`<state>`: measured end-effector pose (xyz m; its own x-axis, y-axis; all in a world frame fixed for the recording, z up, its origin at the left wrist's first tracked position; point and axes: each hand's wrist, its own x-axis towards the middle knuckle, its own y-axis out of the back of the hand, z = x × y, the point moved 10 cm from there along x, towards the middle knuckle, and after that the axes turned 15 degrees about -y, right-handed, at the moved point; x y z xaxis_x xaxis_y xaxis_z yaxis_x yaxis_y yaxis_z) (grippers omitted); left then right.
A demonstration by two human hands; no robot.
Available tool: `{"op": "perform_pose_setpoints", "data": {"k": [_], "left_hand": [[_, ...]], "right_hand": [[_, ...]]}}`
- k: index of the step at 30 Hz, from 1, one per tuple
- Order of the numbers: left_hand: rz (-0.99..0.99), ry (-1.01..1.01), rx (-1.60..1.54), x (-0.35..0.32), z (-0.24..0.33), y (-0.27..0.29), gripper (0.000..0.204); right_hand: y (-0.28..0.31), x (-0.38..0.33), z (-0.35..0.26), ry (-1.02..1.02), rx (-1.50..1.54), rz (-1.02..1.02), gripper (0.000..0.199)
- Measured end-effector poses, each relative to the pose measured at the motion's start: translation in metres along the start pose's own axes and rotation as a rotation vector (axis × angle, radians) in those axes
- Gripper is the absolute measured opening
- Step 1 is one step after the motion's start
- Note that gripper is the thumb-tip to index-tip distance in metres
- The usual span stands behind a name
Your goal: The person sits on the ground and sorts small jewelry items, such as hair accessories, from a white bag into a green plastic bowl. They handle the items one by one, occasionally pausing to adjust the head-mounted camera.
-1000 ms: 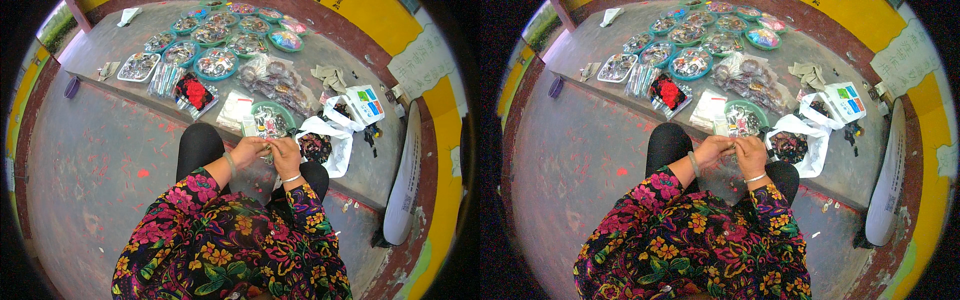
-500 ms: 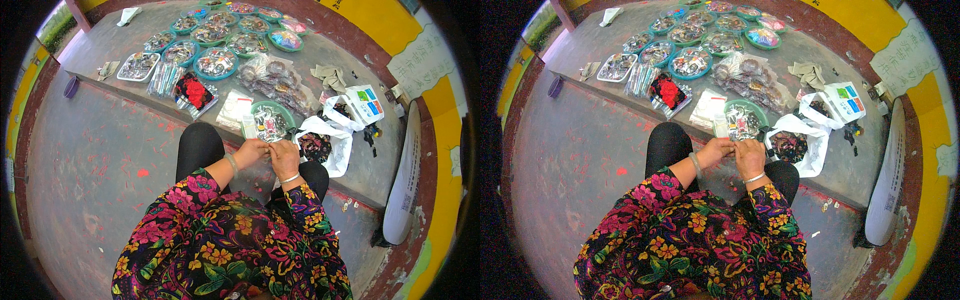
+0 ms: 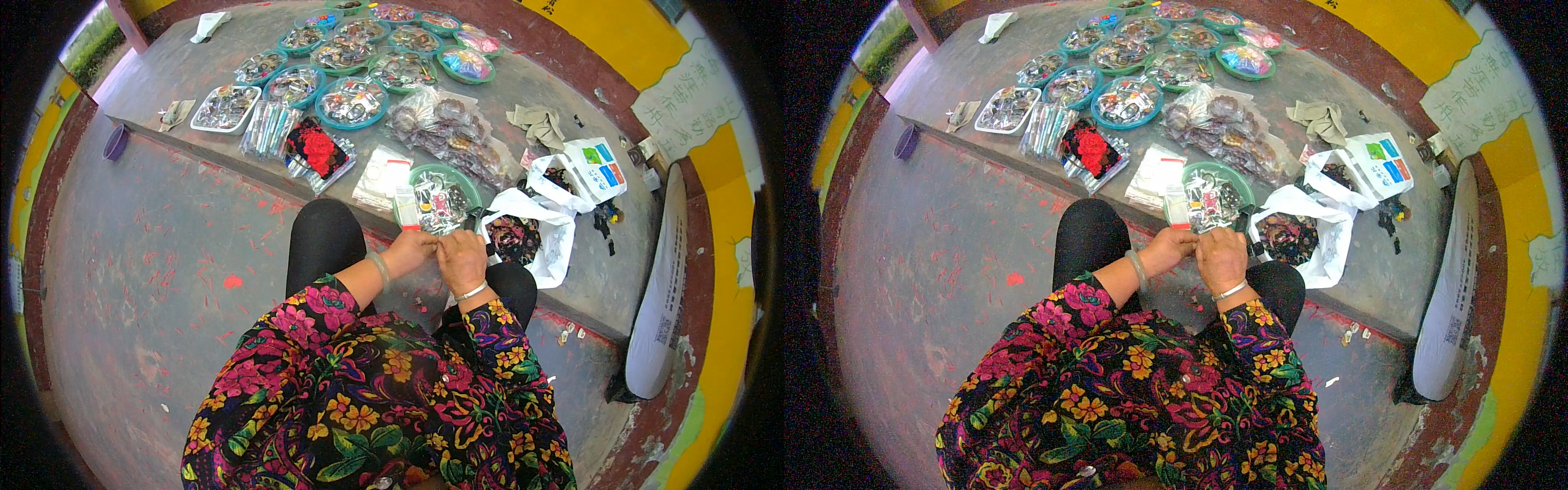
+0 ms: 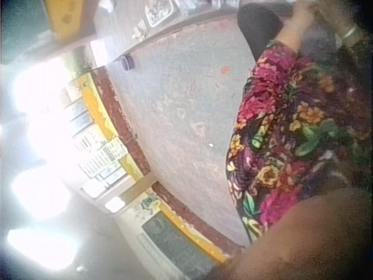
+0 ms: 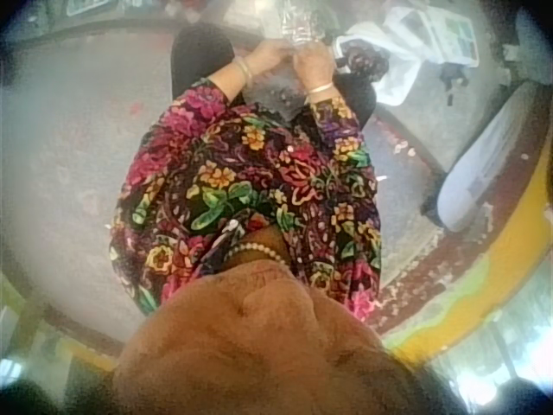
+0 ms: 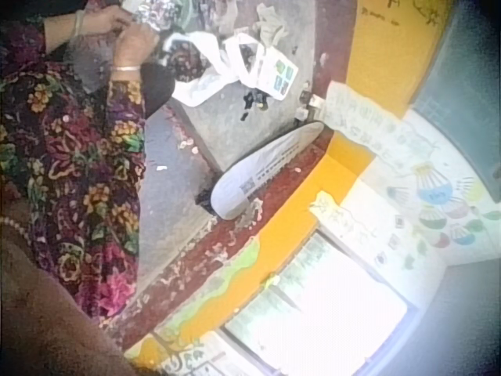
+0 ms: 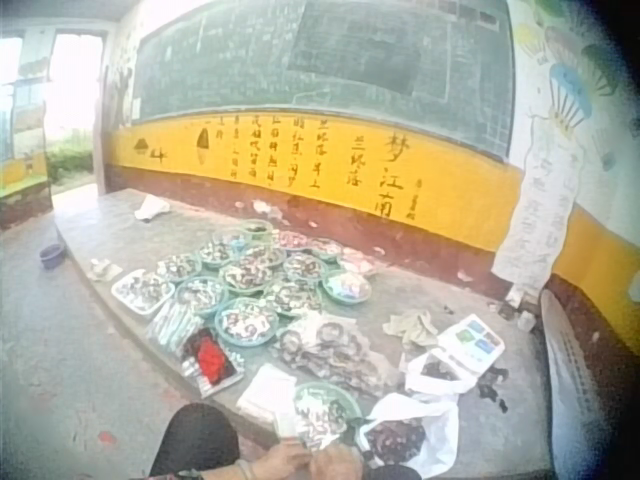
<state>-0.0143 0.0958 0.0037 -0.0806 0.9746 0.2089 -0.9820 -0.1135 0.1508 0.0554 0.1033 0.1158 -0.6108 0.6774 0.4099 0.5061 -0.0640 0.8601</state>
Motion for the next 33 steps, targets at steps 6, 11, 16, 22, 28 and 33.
{"op": "perform_pose_setpoints", "data": {"k": [6, 11, 16, 22, 28, 33], "left_hand": [[0.012, 0.01, -0.04, -0.001, 0.008, 0.0, 0.018], [0.017, 0.004, 0.043, -0.001, 0.004, 0.003, 0.018], [-0.031, -0.093, 0.18, 0.001, 0.013, 0.001, 0.019], [-0.034, -0.084, 0.187, 0.0, 0.016, 0.001, 0.019], [-0.008, -0.136, 0.187, 0.0, 0.014, 0.001, 0.018], [0.003, -0.041, 0.179, 0.0, 0.018, 0.006, 0.017]], "right_hand": [[0.0, 0.001, 0.008, -0.066, 0.066, -0.016, 0.008], [0.001, 0.003, 0.012, -0.11, 0.134, -0.022, 0.009], [-0.004, 0.002, 0.013, -0.083, 0.107, -0.051, 0.009], [-0.005, 0.001, 0.009, -0.064, 0.05, -0.064, 0.01], [0.0, 0.002, 0.008, -0.063, 0.063, -0.015, 0.007], [0.01, 0.004, 0.005, -0.069, 0.103, 0.039, 0.007]]}}
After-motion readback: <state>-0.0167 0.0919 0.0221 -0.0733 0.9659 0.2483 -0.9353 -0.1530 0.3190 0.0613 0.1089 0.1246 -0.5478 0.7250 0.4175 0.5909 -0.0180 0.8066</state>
